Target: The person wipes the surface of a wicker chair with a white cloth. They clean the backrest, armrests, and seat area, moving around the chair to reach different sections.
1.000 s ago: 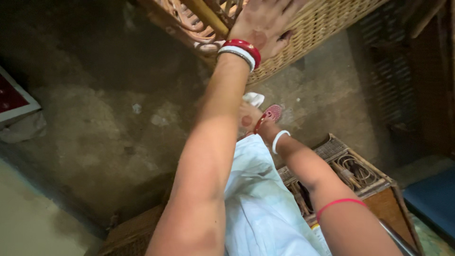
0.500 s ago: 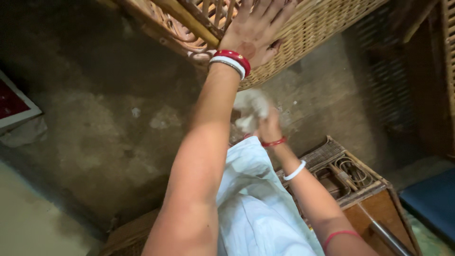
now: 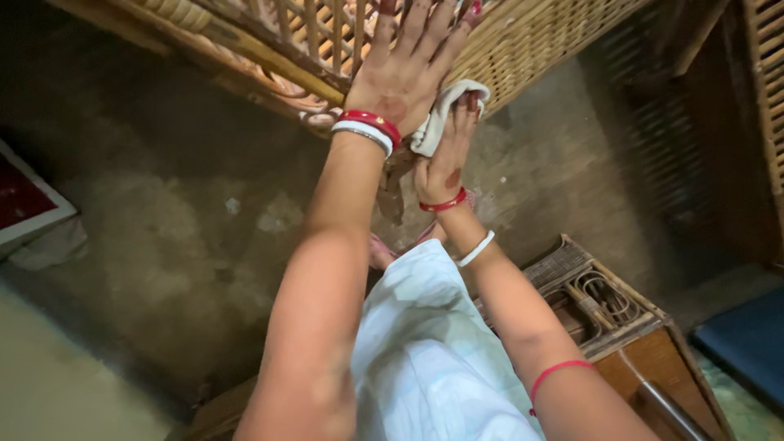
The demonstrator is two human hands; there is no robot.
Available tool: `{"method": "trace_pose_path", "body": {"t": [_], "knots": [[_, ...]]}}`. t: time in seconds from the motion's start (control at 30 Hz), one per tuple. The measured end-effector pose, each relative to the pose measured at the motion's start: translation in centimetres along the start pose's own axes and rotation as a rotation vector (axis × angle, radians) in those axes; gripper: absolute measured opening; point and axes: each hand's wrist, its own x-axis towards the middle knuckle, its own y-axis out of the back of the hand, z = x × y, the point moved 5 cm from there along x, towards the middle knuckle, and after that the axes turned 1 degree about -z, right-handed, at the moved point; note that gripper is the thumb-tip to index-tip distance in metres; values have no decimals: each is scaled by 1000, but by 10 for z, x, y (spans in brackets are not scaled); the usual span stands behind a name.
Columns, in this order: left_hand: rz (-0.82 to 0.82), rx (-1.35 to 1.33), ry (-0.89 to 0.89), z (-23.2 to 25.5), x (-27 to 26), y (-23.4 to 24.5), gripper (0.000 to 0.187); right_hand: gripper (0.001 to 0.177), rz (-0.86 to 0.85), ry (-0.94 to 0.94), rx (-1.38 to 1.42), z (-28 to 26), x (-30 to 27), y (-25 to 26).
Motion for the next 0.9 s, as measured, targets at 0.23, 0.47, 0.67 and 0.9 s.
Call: {"method": "trace_pose_path", "body": {"t": [0.23, 0.47, 0.67, 0.9], "knots": [[-64, -42, -17, -2, 4, 6, 59, 82, 246, -184, 24, 108, 44, 16], [-49, -65, -7, -3, 5, 14, 62, 73, 327, -309, -106, 186, 89, 42], [-84, -31, -24, -5, 8, 20, 67, 81, 47, -58, -114, 88, 30, 15], [-45, -50, -9, -4, 8, 20, 60, 75, -314, 241, -70, 44, -16, -9]]}}
